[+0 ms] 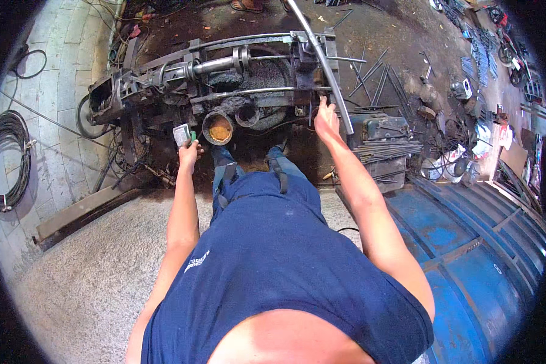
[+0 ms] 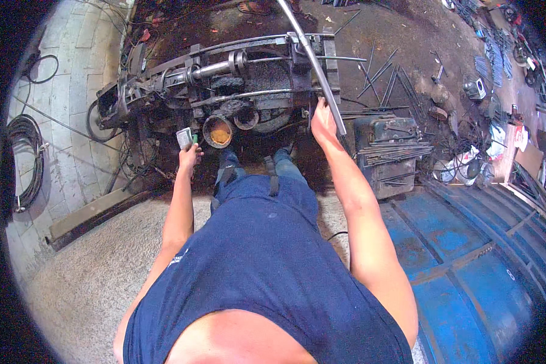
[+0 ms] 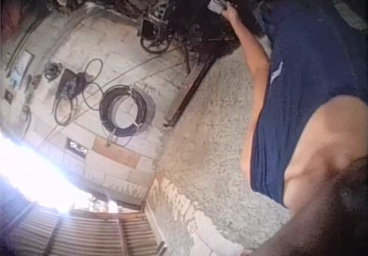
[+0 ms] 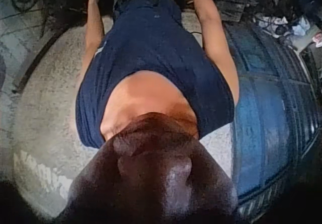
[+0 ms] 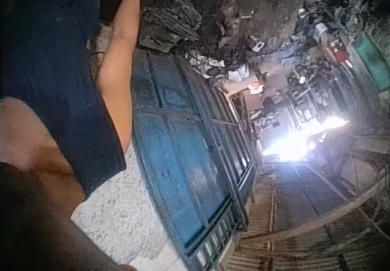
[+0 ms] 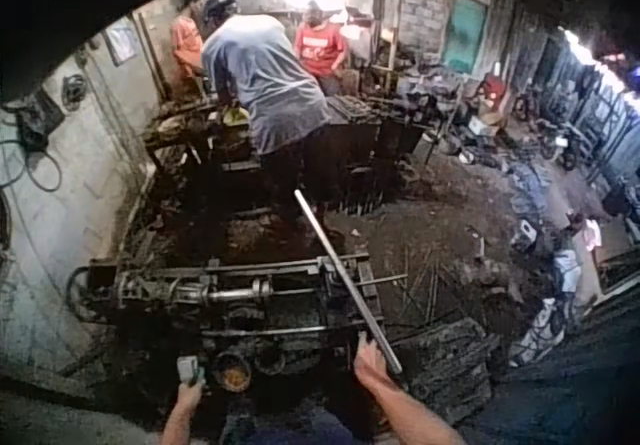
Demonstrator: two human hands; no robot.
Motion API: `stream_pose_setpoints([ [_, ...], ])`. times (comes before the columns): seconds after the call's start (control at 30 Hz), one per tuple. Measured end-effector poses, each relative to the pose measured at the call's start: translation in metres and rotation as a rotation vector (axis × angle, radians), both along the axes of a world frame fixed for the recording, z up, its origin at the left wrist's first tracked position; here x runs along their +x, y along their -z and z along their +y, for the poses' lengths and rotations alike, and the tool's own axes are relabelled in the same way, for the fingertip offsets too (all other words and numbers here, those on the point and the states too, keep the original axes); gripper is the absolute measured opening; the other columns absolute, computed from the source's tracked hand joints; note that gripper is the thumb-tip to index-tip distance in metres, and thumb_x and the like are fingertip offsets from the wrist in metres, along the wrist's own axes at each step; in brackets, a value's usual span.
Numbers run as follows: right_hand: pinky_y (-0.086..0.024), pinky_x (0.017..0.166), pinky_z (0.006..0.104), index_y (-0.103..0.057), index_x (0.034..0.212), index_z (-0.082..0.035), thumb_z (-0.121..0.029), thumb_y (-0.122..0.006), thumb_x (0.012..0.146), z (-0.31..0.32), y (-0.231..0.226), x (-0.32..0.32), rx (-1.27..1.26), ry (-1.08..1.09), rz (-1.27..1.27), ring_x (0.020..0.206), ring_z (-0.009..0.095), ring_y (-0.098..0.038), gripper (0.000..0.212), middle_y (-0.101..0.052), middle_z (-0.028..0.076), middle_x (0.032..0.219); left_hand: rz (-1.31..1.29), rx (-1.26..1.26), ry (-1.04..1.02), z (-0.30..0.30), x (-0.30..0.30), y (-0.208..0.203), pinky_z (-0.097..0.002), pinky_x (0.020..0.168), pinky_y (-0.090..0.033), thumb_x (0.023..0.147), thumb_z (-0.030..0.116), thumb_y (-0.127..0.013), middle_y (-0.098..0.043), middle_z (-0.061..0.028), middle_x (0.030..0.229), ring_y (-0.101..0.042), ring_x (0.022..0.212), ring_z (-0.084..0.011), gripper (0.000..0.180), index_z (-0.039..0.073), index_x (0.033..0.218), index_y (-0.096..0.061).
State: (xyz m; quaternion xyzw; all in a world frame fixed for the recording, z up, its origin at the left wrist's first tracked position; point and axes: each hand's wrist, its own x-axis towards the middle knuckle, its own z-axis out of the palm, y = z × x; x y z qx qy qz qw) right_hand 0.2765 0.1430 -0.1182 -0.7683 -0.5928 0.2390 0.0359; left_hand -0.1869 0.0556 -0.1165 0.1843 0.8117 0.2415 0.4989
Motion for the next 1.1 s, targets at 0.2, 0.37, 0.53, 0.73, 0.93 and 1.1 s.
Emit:
stream_pose_setpoints([
  [0.2, -0.049, 0.080, 0.0530, -0.036, 0.138, -0.002, -0.008, -0.040, 0.088, -0.035, -0.027, 0.002, -0.069, -0.031, -0.018, 0.093, 0.047, -0.060, 0.051, -0.050, 0.034, 0.112, 0.008, 0.031, -0.010, 0.002, 0.006, -0.004, -0.0262, 0.052, -0.046, 0.090, 0.022, -0.059, -0.065, -0.0046, 0.082, -0.063, 0.065, -0.0123, 0.030, 0.005, 0.115, -0.055],
  [0.37, -0.050, 0.070, 0.0471, -0.049, 0.127, 0.000, -0.018, -0.043, 0.091, -0.048, -0.020, 0.022, 0.046, 0.064, 0.174, 0.083, 0.041, -0.063, 0.041, -0.059, 0.027, 0.088, 0.009, 0.060, -0.039, 0.006, 0.004, -0.008, -0.0248, 0.050, -0.045, 0.090, 0.023, -0.059, -0.065, -0.0046, 0.082, -0.064, 0.065, -0.0126, 0.025, 0.005, 0.108, -0.058],
  [0.53, -0.026, 0.037, 0.0230, -0.057, 0.114, -0.008, -0.021, -0.045, 0.093, -0.033, -0.100, -0.003, -0.504, 0.661, 1.345, 0.043, 0.006, -0.030, 0.028, -0.039, -0.004, 0.060, -0.024, 0.049, -0.081, 0.004, 0.005, -0.012, -0.0247, 0.052, -0.045, 0.089, 0.021, -0.060, -0.063, -0.0019, 0.079, -0.061, 0.062, -0.0105, 0.027, 0.005, 0.111, -0.058],
  [0.73, -0.026, 0.038, 0.0228, -0.048, 0.122, -0.006, -0.022, -0.043, 0.095, -0.013, -0.113, -0.046, -0.445, 0.586, 1.624, 0.043, 0.005, -0.029, 0.031, -0.036, -0.005, 0.059, -0.037, 0.058, -0.078, 0.002, 0.006, -0.007, -0.0248, 0.050, -0.045, 0.089, 0.021, -0.060, -0.064, -0.0026, 0.080, -0.062, 0.062, -0.0114, 0.030, 0.005, 0.114, -0.056],
  [0.93, -0.040, 0.043, 0.0304, -0.051, 0.123, -0.001, -0.017, -0.045, 0.095, 0.012, -0.095, -0.087, -0.245, 0.489, 1.383, 0.046, 0.016, -0.047, 0.033, -0.051, 0.004, 0.065, -0.046, 0.054, -0.060, -0.002, 0.005, -0.009, -0.0270, 0.058, -0.049, 0.090, 0.025, -0.058, -0.066, -0.0043, 0.089, -0.065, 0.071, -0.0127, 0.033, 0.006, 0.117, -0.056],
  [1.1, -0.047, 0.080, 0.0487, -0.052, 0.117, 0.007, -0.012, -0.044, 0.091, 0.019, -0.109, -0.131, 0.309, 0.090, 0.568, 0.092, 0.044, -0.060, 0.033, -0.061, 0.031, 0.095, -0.050, 0.053, -0.073, -0.006, 0.002, -0.009, -0.0269, 0.059, -0.049, 0.090, 0.026, -0.059, -0.066, -0.0051, 0.092, -0.065, 0.073, -0.0132, 0.038, 0.004, 0.121, -0.055],
])
